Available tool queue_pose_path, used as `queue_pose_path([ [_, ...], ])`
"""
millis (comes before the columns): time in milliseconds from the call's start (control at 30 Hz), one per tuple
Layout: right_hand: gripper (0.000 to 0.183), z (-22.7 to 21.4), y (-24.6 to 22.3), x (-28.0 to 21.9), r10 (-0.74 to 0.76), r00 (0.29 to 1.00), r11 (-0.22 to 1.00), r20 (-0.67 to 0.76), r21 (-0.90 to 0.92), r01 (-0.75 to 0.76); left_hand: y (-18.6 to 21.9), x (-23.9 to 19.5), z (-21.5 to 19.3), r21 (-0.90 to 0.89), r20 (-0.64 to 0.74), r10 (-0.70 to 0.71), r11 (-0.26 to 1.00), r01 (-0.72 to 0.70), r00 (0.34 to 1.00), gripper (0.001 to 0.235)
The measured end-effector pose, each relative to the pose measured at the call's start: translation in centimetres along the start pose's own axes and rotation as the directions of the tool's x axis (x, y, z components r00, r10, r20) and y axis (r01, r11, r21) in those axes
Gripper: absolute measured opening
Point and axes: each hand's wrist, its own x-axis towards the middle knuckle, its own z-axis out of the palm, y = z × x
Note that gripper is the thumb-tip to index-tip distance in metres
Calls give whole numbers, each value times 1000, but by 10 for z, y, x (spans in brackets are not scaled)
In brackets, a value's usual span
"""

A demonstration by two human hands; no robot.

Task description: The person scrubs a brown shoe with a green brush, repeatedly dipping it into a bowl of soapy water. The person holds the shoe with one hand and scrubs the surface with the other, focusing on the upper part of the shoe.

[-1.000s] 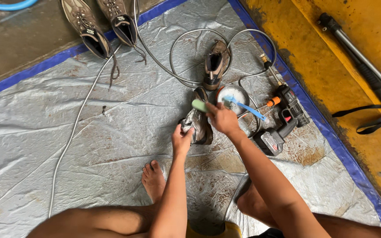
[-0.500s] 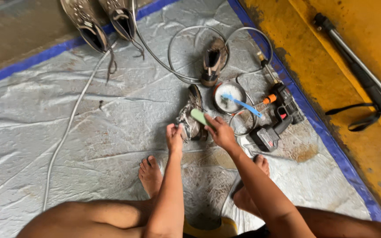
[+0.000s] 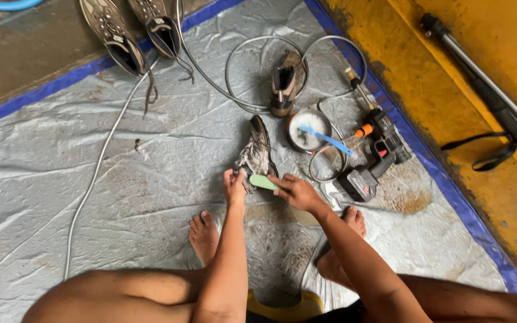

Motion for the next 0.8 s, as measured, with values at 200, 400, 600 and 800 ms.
queue_pose_path([
  [200, 43, -7, -10, -7, -69, 997, 997, -17, 20, 69, -13, 19, 3, -27, -1, 29, 999, -29, 1000, 45],
  [400, 47, 17, 6, -6, 47, 980, 999, -191, 6, -46, 15, -11, 4, -34, 81, -32, 999, 35, 996, 53],
  [600, 49, -3, -11, 18, 46, 872, 999, -487, 3, -51, 113, -69, 43, -547, 299, -221, 757, 357, 928, 75],
  [800, 49, -36, -22, 22, 62, 840, 993, -539, -56, -108, 126, -55, 51, -606, 334, -307, 654, 452, 892, 43],
])
